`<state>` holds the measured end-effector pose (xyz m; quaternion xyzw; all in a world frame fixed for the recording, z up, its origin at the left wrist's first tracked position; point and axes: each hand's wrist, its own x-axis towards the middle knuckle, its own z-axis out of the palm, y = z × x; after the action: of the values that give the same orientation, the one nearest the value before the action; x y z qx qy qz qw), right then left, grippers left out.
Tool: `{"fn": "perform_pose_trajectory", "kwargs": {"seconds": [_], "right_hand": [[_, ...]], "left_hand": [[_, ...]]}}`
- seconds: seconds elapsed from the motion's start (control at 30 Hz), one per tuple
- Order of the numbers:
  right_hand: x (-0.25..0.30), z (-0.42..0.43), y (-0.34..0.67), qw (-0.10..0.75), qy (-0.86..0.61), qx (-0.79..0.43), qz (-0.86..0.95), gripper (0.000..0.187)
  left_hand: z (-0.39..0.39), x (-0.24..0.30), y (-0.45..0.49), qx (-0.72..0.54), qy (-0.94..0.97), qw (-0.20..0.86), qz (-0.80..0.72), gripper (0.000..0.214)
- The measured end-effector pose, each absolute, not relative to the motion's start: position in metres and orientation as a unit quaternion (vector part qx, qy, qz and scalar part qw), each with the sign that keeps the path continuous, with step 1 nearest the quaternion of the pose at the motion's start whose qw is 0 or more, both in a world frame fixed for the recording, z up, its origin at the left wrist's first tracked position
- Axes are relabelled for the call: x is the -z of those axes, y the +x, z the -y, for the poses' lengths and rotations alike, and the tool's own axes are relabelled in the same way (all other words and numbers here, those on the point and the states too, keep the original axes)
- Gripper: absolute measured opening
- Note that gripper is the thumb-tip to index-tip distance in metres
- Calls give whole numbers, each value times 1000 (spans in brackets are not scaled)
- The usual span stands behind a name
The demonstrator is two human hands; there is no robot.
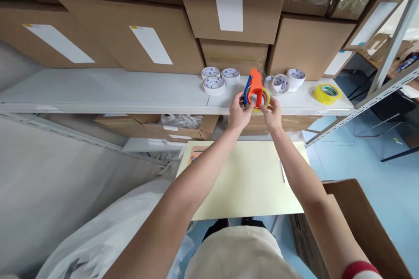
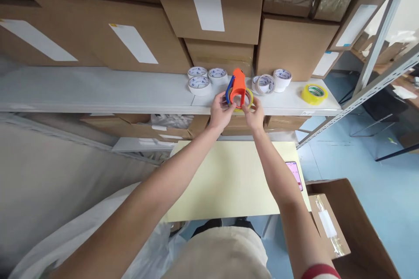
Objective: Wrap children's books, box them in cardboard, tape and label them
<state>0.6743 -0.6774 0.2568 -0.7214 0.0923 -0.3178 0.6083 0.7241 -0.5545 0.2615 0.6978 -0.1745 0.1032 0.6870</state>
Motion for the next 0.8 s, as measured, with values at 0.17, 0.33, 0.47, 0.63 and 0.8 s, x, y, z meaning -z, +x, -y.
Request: {"fn": "perform_pose_trajectory", "kwargs": {"seconds": [0.17, 0.33, 0.47, 0.63, 0.8], "right_hand": [[-238, 653, 578, 637, -708, 281, -116, 59], [-178, 637, 506, 656, -696, 223, -188, 61], [-124, 637, 479, 656, -691, 162, -255, 61], [-73, 638, 457, 648, -693, 120, -291, 58], [-34, 642, 440, 618, -710, 94, -323, 54]], "left_hand": [[529, -246, 622, -84, 687, 703, 164, 49], [514, -185, 548, 19, 692, 717, 77, 56], [509, -129, 525, 118, 678, 725, 8, 62], [502, -85, 511, 200, 677, 708, -6, 55], [498, -57, 503, 278, 692, 665, -19, 54]]}}
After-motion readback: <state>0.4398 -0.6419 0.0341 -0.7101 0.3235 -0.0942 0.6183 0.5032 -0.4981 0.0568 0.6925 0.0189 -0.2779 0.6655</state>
